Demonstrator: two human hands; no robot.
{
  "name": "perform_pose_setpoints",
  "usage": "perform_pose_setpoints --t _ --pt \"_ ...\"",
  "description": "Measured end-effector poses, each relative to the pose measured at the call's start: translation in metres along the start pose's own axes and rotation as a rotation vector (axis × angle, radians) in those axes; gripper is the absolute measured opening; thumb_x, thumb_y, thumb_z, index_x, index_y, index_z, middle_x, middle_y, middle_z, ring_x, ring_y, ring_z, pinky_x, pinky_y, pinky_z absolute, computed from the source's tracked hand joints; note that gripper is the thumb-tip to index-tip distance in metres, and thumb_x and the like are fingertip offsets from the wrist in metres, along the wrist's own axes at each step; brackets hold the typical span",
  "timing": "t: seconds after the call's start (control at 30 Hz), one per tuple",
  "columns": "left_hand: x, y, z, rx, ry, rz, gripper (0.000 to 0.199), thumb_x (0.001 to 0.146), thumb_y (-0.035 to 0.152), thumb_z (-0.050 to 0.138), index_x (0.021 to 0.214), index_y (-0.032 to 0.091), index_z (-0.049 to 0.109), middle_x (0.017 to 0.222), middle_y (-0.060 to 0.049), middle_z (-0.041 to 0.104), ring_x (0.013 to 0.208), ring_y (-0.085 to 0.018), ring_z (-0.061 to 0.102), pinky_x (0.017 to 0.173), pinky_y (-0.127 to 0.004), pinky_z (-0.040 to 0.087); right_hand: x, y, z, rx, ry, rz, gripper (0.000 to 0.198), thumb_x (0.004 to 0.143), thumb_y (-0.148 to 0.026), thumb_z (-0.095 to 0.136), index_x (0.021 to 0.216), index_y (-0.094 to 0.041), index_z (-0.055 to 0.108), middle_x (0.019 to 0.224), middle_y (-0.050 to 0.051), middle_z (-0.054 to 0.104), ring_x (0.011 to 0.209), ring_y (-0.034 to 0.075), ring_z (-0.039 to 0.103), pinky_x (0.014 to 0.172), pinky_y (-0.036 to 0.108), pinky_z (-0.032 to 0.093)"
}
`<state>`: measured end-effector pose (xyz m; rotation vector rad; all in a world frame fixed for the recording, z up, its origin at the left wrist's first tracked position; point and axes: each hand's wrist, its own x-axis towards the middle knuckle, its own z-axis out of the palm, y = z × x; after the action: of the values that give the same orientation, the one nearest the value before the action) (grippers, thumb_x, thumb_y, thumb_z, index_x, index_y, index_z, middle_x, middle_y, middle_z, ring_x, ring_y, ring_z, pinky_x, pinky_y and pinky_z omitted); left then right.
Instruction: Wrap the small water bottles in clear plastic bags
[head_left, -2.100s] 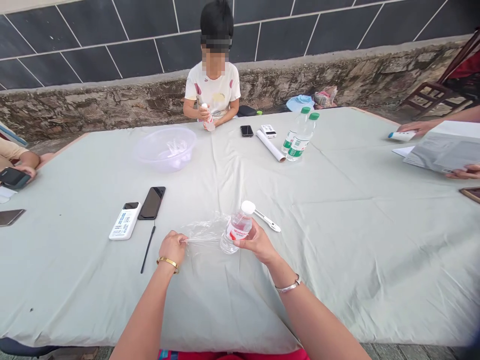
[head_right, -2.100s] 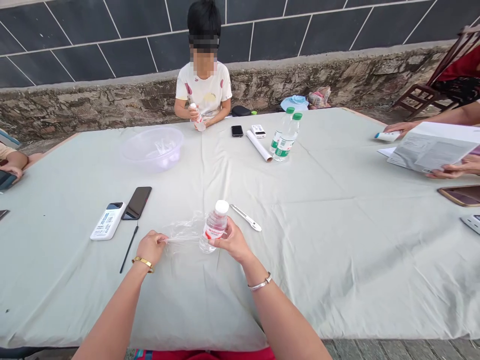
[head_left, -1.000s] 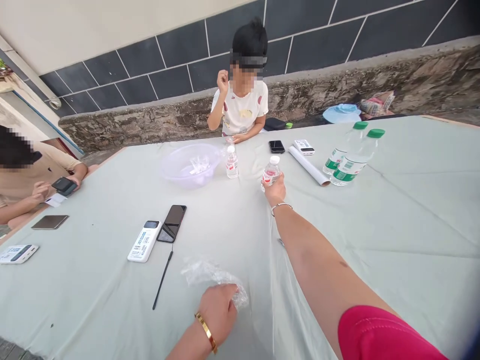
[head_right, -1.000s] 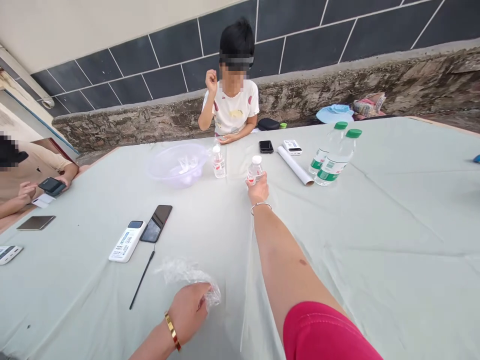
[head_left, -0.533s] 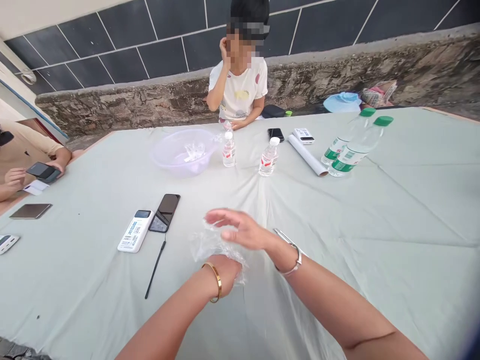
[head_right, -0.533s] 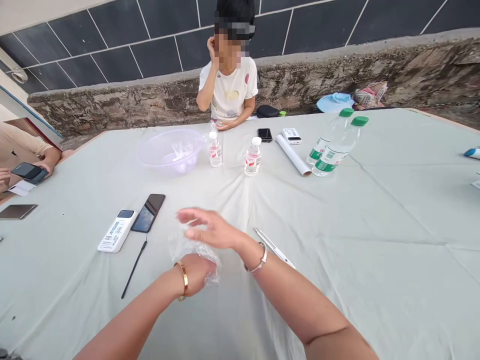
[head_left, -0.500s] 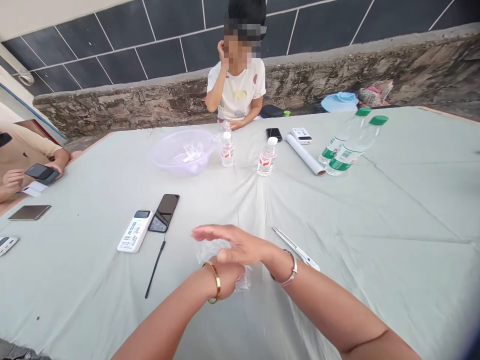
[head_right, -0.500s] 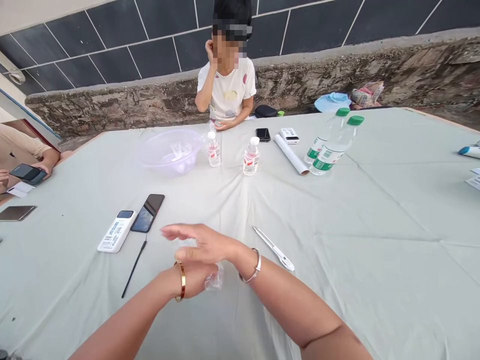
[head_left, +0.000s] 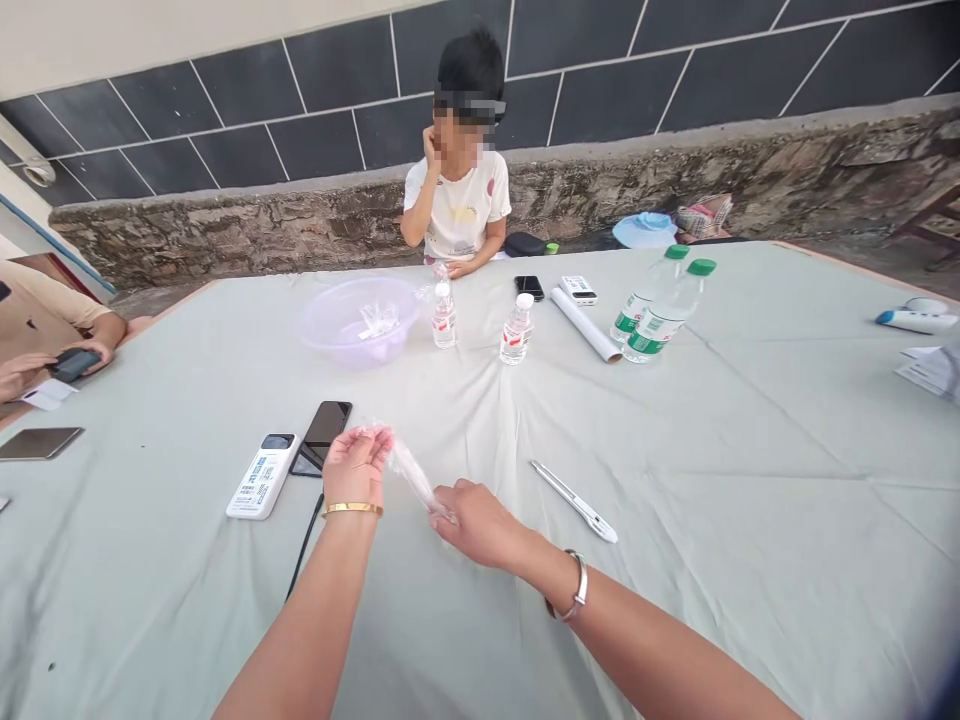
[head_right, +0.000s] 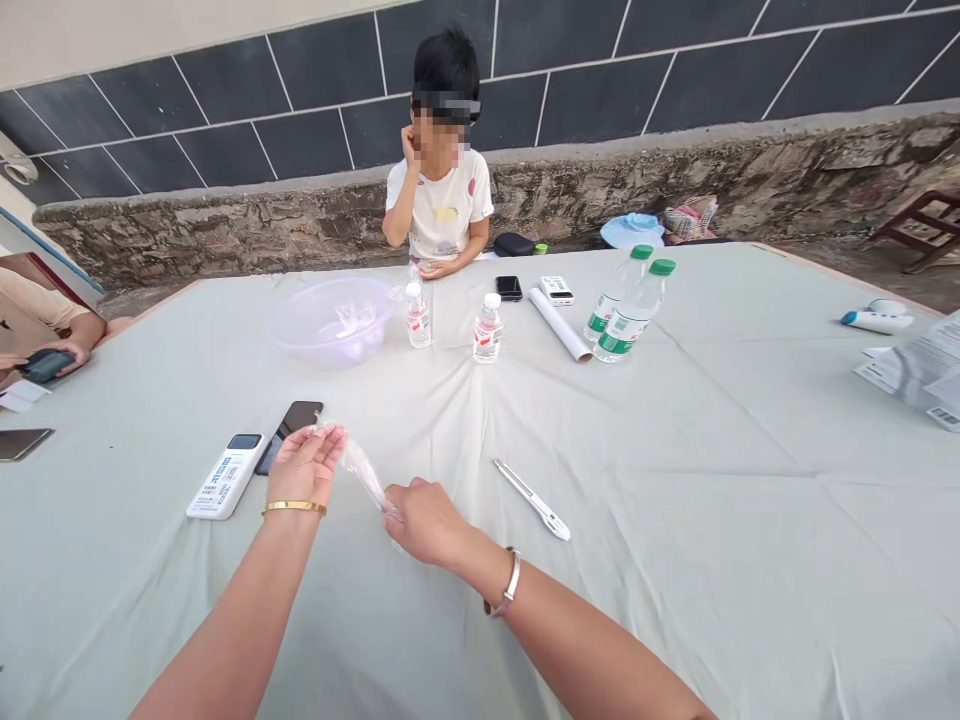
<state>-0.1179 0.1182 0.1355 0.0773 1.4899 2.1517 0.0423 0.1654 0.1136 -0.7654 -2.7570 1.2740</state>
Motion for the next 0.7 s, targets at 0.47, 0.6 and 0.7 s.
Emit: perform_pose_setpoints --t 0.47,0.6,0.7 --pt "0.008 0.007 0.028 0.193 -0.496 -0.116 0.036 0.057 0.041 0.077 0.069 0.017 0.053 0.059 0.005 0.053 0.053 -0.007 0.047 0.050 -0.019 0.037 0.066 -0.004 -0.037 0.388 0.549 -0.252 0.034 0.088 -0.041 0.048 0.116 -0.022 0.051 0.114 0.008 0.055 0.101 0.018 0.055 0.085 0.034 0.046" --pt "0.069 0.023 0.056 0.215 -0.288 -0.030 0.031 0.057 0.031 0.074 0.068 0.017 0.048 0.063 0.003 0.056 0.056 -0.009 0.054 0.055 -0.023 0.045 0.067 0.016 -0.029 0.488 0.410 -0.060 0.050 0.084 -0.038 0.054 0.130 -0.024 0.039 0.132 0.009 0.044 0.097 0.015 0.057 0.084 0.035 0.048" --pt "0.141 0.039 0.080 0.624 0.026 0.241 0.020 0.071 0.026 0.062 0.068 0.015 0.046 0.062 0.003 0.054 0.058 -0.011 0.057 0.060 -0.031 0.049 0.068 0.034 -0.025 0.459 0.373 0.080 0.041 0.084 -0.033 0.052 0.123 -0.022 0.046 0.127 0.009 0.048 0.090 0.014 0.058 0.081 0.034 0.048"
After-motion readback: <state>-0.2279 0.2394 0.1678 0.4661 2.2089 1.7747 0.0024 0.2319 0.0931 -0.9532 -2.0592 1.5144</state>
